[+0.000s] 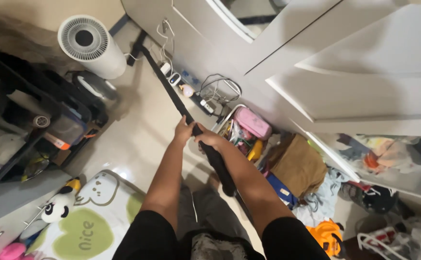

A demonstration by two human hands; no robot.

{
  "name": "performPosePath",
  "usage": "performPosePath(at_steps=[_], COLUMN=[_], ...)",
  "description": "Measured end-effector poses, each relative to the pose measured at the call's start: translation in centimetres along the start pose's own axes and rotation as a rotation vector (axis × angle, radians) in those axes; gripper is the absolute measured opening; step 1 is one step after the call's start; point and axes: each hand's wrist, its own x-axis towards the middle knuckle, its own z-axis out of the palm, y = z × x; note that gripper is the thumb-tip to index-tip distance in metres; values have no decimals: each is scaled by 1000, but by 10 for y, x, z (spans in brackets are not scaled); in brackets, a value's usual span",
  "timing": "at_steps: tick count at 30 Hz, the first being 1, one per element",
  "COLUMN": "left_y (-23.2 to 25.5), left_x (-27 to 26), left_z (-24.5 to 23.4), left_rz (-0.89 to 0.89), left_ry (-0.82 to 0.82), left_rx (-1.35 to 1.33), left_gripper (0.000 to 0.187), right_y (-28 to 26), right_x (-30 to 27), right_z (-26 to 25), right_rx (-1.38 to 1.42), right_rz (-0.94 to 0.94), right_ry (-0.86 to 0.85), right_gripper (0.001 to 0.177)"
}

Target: The recorder is vacuuming the floor of a bedroom, moving objects to reach dusty areas.

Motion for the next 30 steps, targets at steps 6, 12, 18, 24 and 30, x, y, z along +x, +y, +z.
performPosePath(at_steps=[6,12,18,24,30], left_y=[-46,27,125,180,205], left_x=[57,40,8,61,87], left_z=[47,86,65,73,79], left_rz=[291,355,553,507,566], left_ry=[-45,119,191,18,60], left_rx=[231,366,890,1113,1021], left_gripper=[70,71,69,73,69], right_y=[132,-76,-102,-156,-206], right_x=[123,4,69,72,64], right_z=[-121,-111,-117,-140,-153], right_rx=[-582,-876,-1384,-1452,-1541], right_rz=[-514,-64,-58,20,-68], right_ry=[34,71,104,104,96], right_gripper=[108,112,129,103,99])
